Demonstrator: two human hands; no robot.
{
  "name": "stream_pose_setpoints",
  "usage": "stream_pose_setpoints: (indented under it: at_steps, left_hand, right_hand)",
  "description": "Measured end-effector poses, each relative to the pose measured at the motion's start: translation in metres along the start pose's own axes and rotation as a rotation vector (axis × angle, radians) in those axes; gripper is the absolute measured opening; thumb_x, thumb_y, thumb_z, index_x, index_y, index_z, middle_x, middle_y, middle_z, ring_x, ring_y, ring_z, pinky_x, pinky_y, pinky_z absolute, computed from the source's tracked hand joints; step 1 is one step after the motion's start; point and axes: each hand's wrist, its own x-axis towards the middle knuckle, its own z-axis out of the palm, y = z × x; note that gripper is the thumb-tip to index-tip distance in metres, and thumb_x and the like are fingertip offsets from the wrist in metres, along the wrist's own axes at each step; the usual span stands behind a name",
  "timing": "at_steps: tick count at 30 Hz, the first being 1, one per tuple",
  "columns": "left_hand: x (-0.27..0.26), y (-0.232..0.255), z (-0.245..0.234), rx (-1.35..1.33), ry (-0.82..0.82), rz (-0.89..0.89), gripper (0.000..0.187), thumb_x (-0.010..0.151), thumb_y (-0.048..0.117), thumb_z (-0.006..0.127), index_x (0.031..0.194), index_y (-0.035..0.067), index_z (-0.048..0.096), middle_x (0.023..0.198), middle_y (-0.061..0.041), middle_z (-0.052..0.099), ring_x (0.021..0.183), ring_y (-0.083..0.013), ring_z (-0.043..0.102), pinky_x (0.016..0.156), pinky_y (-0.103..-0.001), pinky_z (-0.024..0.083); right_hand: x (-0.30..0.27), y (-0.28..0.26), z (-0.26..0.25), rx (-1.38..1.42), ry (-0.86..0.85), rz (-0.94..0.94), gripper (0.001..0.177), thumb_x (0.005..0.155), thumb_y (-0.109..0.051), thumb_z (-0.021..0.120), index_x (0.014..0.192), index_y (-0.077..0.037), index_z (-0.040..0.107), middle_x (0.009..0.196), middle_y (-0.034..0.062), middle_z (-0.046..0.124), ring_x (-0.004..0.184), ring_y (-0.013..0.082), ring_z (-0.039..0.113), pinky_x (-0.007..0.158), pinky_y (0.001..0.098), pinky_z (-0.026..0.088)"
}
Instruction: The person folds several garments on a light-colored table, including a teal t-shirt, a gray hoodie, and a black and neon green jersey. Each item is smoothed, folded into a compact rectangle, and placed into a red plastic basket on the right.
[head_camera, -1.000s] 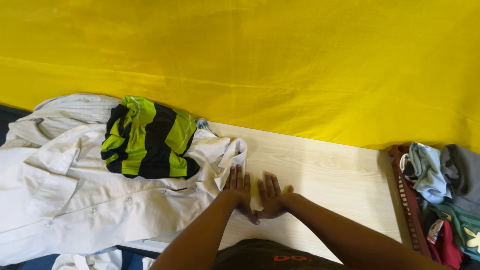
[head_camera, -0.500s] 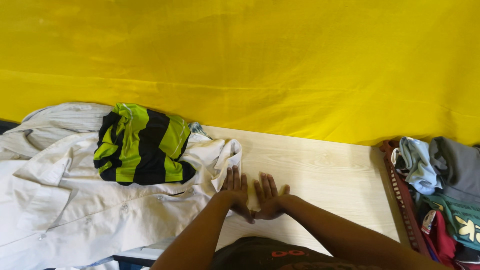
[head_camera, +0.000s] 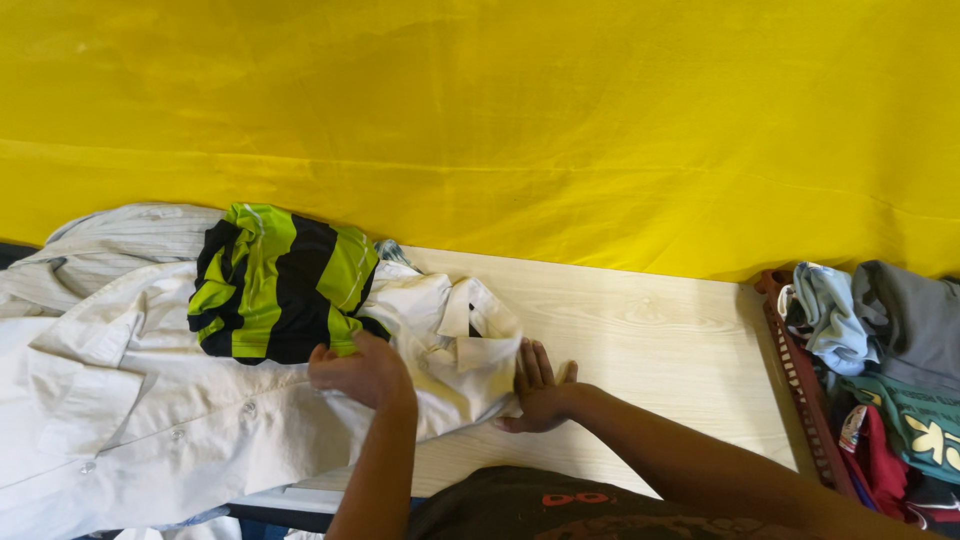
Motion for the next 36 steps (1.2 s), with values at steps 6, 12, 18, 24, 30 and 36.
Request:
stream_pose_setpoints:
  at_steps: [6,12,18,24,30,36]
  left_hand:
    - [0.045,-0.008,-0.005,-0.163,0.026,-0.506,0.060,0.097,0.033,0.069,0.133,-0.005,0.040,0.124,-0.024,0.058,0.103,-0.0312,0.067,0.083,-0.040,0.061]
    - [0.049,-0.002,-0.004,-0.058,-0.084,-0.545,0.044,0.103,0.040,0.060,0.112,-0.003,0.061,0.119,-0.024,0.068,0.096,-0.0328,0.068,0.078,-0.041,0.056]
    - [-0.011,0.043,0.012,0.191,-0.220,0.270,0.034,0.101,0.027,0.064,0.108,-0.006,0.062,0.125,-0.030,0.049,0.111,-0.0431,0.051,0.093,-0.054,0.045]
    - [-0.109,0.088,0.019,0.017,-1.081,0.781,0.025,0.085,0.025,0.070,0.088,0.000,0.067,0.128,-0.026,0.057,0.117,-0.0420,0.054,0.093,-0.054,0.043]
    - [-0.127,0.077,0.009,-0.097,-1.863,0.798,0.025,0.086,0.026,0.072,0.096,0.003,0.070,0.102,-0.018,0.071,0.098,-0.0343,0.067,0.086,-0.042,0.052]
    - [-0.111,0.062,0.018,-0.137,-1.632,0.531,0.018,0.089,0.018,0.070,0.101,0.005,0.071,0.098,-0.016,0.074,0.089,-0.0298,0.071,0.082,-0.039,0.056]
  right_hand:
    - [0.004,0.003,0.002,0.030,-0.007,-0.012,0.124,0.089,-0.082,0.038,0.159,0.010,-0.008,0.160,0.0309,-0.039,0.149,0.0398,-0.041,0.111,0.0841,0.005]
    - [0.004,0.006,0.007,0.079,0.030,-0.030,0.124,0.089,-0.081,0.039,0.158,0.009,-0.010,0.161,0.0297,-0.038,0.149,0.0392,-0.041,0.112,0.0830,0.002]
    - [0.006,0.009,0.014,0.096,0.097,-0.038,0.121,0.090,-0.080,0.038,0.160,0.002,-0.016,0.162,0.0266,-0.037,0.149,0.0368,-0.040,0.112,0.0821,-0.002]
    - [0.030,0.031,0.046,0.479,0.288,-0.164,0.085,0.094,-0.060,0.040,0.148,-0.003,0.007,0.147,0.0186,-0.005,0.136,0.0290,-0.008,0.104,0.0658,0.015]
    - [0.080,0.058,0.108,1.190,0.592,-0.333,0.050,0.096,-0.040,0.046,0.132,-0.007,0.036,0.128,0.0110,0.034,0.119,0.0205,0.031,0.095,0.0471,0.036]
    - [0.094,0.059,0.121,1.456,0.857,-0.184,0.028,0.098,-0.023,0.048,0.119,-0.010,0.061,0.111,0.0049,0.068,0.104,0.0139,0.063,0.086,0.0315,0.054]
